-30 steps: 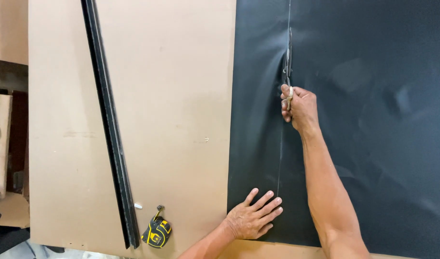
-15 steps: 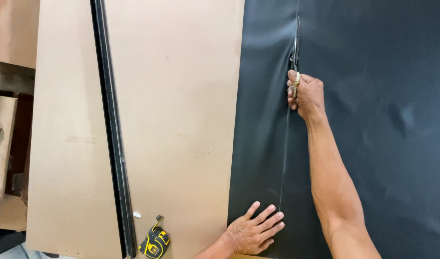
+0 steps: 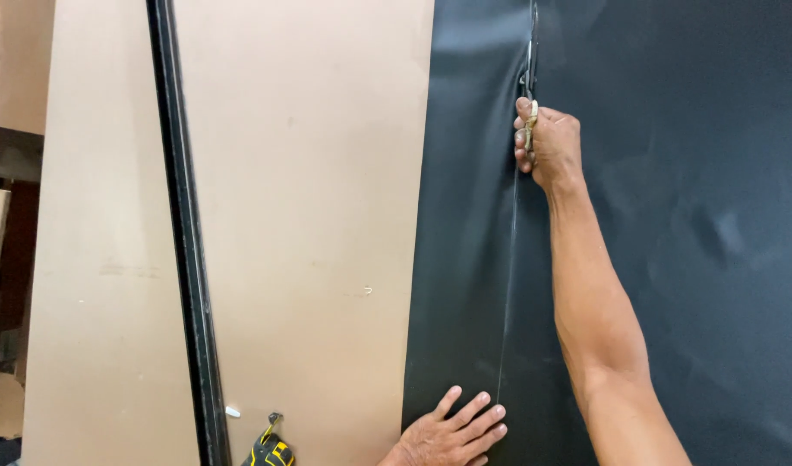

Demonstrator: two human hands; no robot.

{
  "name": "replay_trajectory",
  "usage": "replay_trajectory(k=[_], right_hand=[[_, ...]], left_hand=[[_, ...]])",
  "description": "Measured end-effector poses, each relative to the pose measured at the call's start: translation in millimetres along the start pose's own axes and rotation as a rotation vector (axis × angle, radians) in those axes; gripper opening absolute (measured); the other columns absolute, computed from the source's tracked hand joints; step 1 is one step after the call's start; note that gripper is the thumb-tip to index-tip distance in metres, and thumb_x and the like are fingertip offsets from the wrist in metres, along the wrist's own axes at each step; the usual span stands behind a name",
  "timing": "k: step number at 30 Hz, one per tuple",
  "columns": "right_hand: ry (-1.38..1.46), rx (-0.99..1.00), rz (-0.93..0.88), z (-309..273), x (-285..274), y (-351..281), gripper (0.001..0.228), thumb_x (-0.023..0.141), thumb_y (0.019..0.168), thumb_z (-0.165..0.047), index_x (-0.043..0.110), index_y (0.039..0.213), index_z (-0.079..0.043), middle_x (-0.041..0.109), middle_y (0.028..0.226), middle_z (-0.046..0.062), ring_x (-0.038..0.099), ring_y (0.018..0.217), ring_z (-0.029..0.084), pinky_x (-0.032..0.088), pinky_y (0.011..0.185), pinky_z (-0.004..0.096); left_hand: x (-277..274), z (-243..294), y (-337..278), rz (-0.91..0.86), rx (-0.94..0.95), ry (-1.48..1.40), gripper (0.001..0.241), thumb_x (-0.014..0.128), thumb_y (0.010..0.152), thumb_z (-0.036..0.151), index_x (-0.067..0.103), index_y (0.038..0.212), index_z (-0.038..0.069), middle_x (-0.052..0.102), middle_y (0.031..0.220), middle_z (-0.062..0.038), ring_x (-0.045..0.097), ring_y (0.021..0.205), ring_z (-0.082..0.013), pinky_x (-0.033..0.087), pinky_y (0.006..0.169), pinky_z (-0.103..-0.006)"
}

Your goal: Cutting long strips of black synthetic fabric using scissors on a workshop cutting table.

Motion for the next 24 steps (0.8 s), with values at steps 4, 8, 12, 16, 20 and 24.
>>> replay_trajectory(k=[4, 8, 12, 16, 20, 24], right_hand=[[0.016, -0.001, 0.007, -8.4, 5.3, 16.1, 0.039, 0.071, 0.099, -0.036, 0.059, 0.072, -0.011, 0.052, 0.054, 0.0, 0.046, 0.038, 0.009, 0.029, 0.03, 0.021], [-0.02, 0.005, 0.028, -21.0, 8.6, 20.7, 0.038, 0.07, 0.099, -0.036, 0.059, 0.071, -0.012, 0.052, 0.055, -0.001, 0.046, 0.039, 0.008, 0.031, 0.032, 0.021], [-0.012, -0.015, 0.015, -23.5, 10.7, 38.7, 0.039, 0.071, 0.1, -0.037, 0.058, 0.071, -0.014, 0.051, 0.054, -0.002, 0.046, 0.039, 0.008, 0.03, 0.031, 0.021], [-0.038, -0.006, 0.035, -34.1, 13.1, 48.8, 0.039, 0.071, 0.099, -0.037, 0.058, 0.07, -0.014, 0.05, 0.054, -0.001, 0.046, 0.04, 0.008, 0.031, 0.033, 0.021], [-0.044, -0.033, 0.027, -42.4, 17.2, 68.4, 0.038, 0.071, 0.097, -0.037, 0.059, 0.071, -0.013, 0.051, 0.055, -0.001, 0.047, 0.039, 0.008, 0.03, 0.032, 0.021], [-0.057, -0.016, -0.01, -50.4, 18.3, 72.2, 0.038, 0.07, 0.098, -0.043, 0.063, 0.074, -0.014, 0.055, 0.057, -0.001, 0.05, 0.043, 0.009, 0.037, 0.037, 0.022]], left_hand=[[-0.8, -1.3, 0.7, -0.051, -0.001, -0.121, 0.052, 0.036, 0.119, 0.037, 0.044, 0.159, 0.005, 0.044, 0.165, -0.017, 0.043, 0.152, -0.0385, 0.035, 0.118, -0.0606], [3.7, -1.6, -3.6, -0.034, 0.006, 0.121, 0.05, 0.044, 0.116, 0.041, 0.048, 0.159, 0.016, 0.047, 0.166, -0.006, 0.044, 0.154, -0.029, 0.039, 0.12, -0.0528], [9.6, -1.8, -7.1, -0.059, -0.002, 0.15, 0.063, 0.052, 0.114, 0.053, 0.039, 0.164, 0.017, 0.042, 0.169, -0.004, 0.043, 0.156, -0.0262, 0.039, 0.122, -0.0503], [8.3, -3.7, -4.8, -0.038, -0.004, 0.127, 0.053, 0.052, 0.117, 0.04, 0.043, 0.163, 0.015, 0.046, 0.168, -0.005, 0.047, 0.154, -0.0263, 0.04, 0.122, -0.0495], [8.0, -4.7, -3.6, -0.085, -0.016, 0.031, 0.051, 0.049, 0.118, 0.034, 0.045, 0.164, 0.012, 0.042, 0.171, -0.006, 0.044, 0.156, -0.0277, 0.043, 0.12, -0.049], [7.1, -3.8, -4.3, -0.095, 0.0, 0.255, 0.059, 0.047, 0.114, 0.051, 0.042, 0.165, 0.021, 0.036, 0.174, 0.001, 0.038, 0.16, -0.0211, 0.042, 0.124, -0.0424]])
Point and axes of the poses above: each hand's wrist, its own y-axis towards the middle knuckle, its own x-axis out of the palm, z = x × y, the point moved 8 cm from there along y, towards the middle knuckle
